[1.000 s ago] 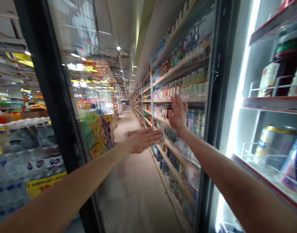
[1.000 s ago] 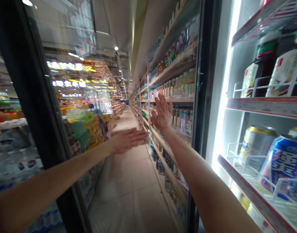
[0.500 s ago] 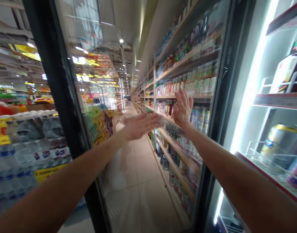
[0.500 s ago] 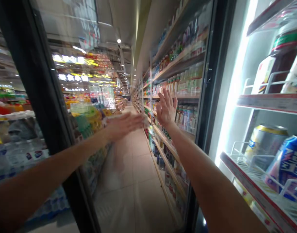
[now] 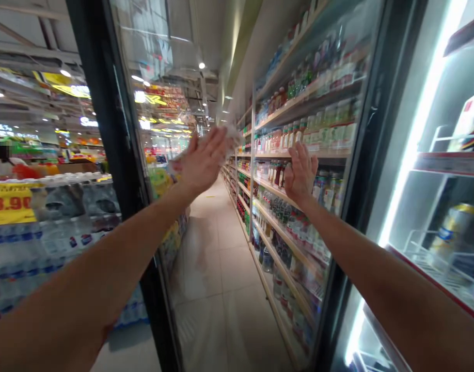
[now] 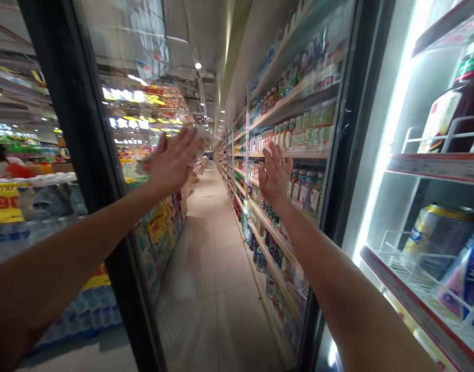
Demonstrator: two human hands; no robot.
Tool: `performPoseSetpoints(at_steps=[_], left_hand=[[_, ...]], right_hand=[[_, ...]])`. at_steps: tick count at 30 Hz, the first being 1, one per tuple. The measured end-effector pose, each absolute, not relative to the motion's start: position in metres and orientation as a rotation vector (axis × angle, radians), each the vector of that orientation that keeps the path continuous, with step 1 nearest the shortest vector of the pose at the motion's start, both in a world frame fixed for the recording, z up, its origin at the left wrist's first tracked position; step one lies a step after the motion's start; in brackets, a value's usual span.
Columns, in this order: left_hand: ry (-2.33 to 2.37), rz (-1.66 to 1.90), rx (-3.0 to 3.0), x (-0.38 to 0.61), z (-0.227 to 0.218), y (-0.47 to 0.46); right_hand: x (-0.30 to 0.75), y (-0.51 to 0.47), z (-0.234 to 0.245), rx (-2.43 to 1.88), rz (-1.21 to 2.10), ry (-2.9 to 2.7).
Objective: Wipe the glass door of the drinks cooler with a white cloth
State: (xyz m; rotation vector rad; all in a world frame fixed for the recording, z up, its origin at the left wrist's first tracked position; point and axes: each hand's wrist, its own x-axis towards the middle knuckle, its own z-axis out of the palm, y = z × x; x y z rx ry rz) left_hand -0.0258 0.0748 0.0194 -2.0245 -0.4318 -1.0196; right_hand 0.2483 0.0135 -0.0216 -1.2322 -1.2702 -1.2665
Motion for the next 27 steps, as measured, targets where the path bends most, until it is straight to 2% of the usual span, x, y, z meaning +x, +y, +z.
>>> performPoseSetpoints(at_steps=[2,6,8,11,13,15,20,23,27], left_hand=[[-0.489,-1.054,-1.996,-0.029,0.018,0.073],[0.06,-0.561,-2.152,-0.018,-0.038,0.065],[0.188,-0.474,-2.156,-0.018,-0.045,0.068],[-0.046,-0.712,-2.113,-0.036,-0.01,0.077],[-0.391,-1.023,-2.003,-0.05,0.012,0.082],[-0.521,-1.087,-1.951,-0.054,0.007,0.081],[0.163,-0.474,-2.155,-0.039,-0.062,0.073],[0.161,-0.515,-2.16,-0.043,-0.04,0.079],[-0.427,-1.022,-1.997,-0.053,0.01,0.08]], right_hand=[[0.248,0.013,-0.022,-1.225,-1.26,-1.276],[0.247,0.013,-0.023,-1.221,-1.25,-1.287],[0.247,0.013,-0.023,-1.224,-1.25,-1.283],[0.248,0.013,-0.023,-1.211,-1.256,-1.281],[0.247,0.014,-0.023,-1.205,-1.259,-1.282],[0.246,0.014,-0.023,-1.209,-1.255,-1.279],[0.246,0.014,-0.023,-1.209,-1.244,-1.279],[0.247,0.015,-0.023,-1.198,-1.251,-1.278],[0.248,0.014,-0.023,-1.209,-1.249,-1.271]])
